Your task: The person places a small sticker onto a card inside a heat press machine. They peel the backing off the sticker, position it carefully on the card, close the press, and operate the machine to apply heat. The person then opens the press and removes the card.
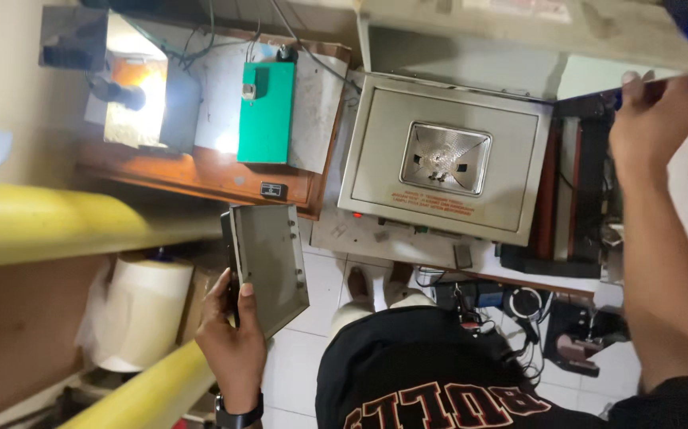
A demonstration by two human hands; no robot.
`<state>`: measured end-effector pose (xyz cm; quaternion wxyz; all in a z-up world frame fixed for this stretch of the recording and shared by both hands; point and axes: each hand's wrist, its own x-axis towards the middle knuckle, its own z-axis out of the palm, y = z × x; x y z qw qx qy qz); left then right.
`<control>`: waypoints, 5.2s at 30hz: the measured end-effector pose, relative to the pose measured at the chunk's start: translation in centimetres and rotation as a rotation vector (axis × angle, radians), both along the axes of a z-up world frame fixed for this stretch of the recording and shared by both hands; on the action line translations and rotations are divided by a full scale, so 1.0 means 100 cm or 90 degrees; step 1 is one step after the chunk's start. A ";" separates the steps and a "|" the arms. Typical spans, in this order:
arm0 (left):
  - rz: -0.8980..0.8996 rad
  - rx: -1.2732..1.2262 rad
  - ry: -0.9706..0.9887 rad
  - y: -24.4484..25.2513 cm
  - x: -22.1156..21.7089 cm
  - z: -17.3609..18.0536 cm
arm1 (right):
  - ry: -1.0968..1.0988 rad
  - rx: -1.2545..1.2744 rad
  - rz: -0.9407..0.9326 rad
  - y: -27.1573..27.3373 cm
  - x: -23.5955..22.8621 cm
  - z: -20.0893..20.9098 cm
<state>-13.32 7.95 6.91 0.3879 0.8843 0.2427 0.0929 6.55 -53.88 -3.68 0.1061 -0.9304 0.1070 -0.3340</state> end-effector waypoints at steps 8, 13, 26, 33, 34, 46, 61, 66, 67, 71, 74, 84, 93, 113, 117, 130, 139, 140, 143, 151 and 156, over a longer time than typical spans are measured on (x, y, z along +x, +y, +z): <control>-0.059 0.008 -0.018 0.024 0.007 0.003 | -0.062 0.755 0.144 0.051 -0.065 0.016; -0.042 -0.003 0.017 0.033 0.006 0.003 | 0.044 1.013 -0.039 0.085 -0.093 0.052; -0.075 0.002 -0.011 0.050 -0.006 -0.005 | 0.548 0.560 -0.252 0.158 -0.119 0.088; -0.094 -0.009 -0.017 0.053 -0.006 -0.010 | 0.420 0.646 -0.336 0.132 -0.125 0.002; -0.094 -0.010 -0.019 0.053 -0.005 -0.012 | 0.418 0.645 -0.336 0.131 -0.127 -0.002; -0.120 0.010 0.012 0.038 0.009 -0.005 | 0.206 0.703 -0.233 0.120 -0.143 -0.070; -0.240 0.006 -0.064 0.014 0.045 0.028 | 0.243 0.560 -0.230 0.142 -0.150 -0.081; -0.314 0.026 -0.101 0.009 0.060 0.044 | 0.190 0.513 -0.149 0.137 -0.152 -0.094; -0.314 0.027 -0.104 0.008 0.066 0.045 | 0.187 0.513 -0.149 0.137 -0.150 -0.096; -0.386 0.034 -0.216 0.002 0.083 0.053 | 0.124 0.461 -0.198 0.146 -0.155 -0.087; -0.454 0.039 -0.295 -0.014 0.102 0.064 | -0.017 0.442 -0.149 0.175 -0.139 -0.057; -0.718 0.170 -0.403 -0.111 0.163 0.059 | 0.190 1.242 0.297 0.265 -0.082 0.149; -0.880 0.365 -0.689 -0.177 0.198 0.011 | -0.091 1.430 0.278 0.204 -0.090 0.076; -0.904 0.466 -0.850 -0.200 0.233 -0.064 | -0.080 1.419 0.355 0.179 -0.087 -0.054; -0.885 0.465 -0.867 -0.200 0.231 -0.071 | 0.070 1.091 0.164 0.177 -0.101 -0.021; -0.825 0.437 -0.894 -0.194 0.216 -0.113 | -0.098 0.259 0.114 0.164 -0.053 -0.016; -0.799 0.360 -0.868 -0.195 0.211 -0.113 | -0.041 0.132 0.109 0.145 -0.046 -0.048; -0.805 0.359 -0.854 -0.194 0.211 -0.114 | -0.041 0.142 0.112 0.149 -0.046 -0.042; -0.824 0.340 -0.821 -0.191 0.209 -0.104 | -0.038 0.176 0.104 0.156 -0.046 -0.039; -0.811 0.341 -0.760 -0.174 0.217 -0.096 | 0.034 0.303 0.022 0.165 -0.053 -0.031; -0.807 0.332 -0.783 -0.173 0.220 -0.087 | 0.067 0.367 0.024 0.176 -0.059 -0.005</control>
